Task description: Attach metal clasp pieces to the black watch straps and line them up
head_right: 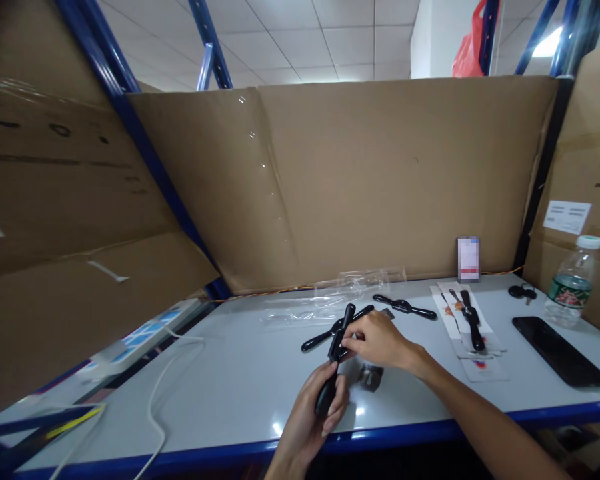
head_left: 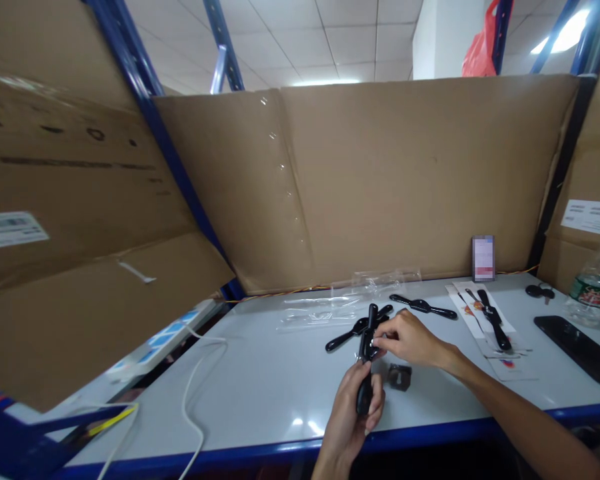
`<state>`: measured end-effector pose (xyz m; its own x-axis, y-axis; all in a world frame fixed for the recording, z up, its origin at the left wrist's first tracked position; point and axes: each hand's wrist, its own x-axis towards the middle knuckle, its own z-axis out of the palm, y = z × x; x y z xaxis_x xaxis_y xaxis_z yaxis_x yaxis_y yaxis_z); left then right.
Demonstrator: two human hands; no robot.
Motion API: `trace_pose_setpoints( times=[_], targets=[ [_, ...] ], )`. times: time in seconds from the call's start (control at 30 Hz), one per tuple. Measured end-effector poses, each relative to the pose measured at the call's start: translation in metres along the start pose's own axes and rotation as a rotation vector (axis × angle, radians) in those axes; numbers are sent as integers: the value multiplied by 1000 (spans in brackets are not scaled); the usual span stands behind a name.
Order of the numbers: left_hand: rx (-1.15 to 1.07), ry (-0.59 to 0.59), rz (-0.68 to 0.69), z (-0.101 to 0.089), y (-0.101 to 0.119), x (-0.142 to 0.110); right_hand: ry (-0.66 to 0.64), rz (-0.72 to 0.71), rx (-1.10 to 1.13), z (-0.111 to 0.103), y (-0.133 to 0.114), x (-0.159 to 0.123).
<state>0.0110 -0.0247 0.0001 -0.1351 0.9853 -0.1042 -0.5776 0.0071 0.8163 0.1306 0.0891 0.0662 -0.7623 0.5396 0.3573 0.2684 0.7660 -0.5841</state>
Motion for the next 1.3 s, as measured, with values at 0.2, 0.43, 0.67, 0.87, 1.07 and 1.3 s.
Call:
trace_pose_setpoints(
  times=[0.2,0.43,0.67,0.87,1.07,1.3],
  targets=[
    [46,-3,-19,0,-2,1,-25,-53,9,-1,-2,-1],
    [62,-21,-2,0,-2,1,58,11,-178,1,3,1],
    [56,-2,19,2,-1,0,41,21,-145,1,-1,1],
    [52,-2,16,1,-2,0,-1,-45,-18,0,-5,-1],
    [52,0,15,1,-1,1,12,-25,-9,1,-1,0],
    [59,2,16,1,-3,0,49,59,-259,2,0,0]
  ],
)
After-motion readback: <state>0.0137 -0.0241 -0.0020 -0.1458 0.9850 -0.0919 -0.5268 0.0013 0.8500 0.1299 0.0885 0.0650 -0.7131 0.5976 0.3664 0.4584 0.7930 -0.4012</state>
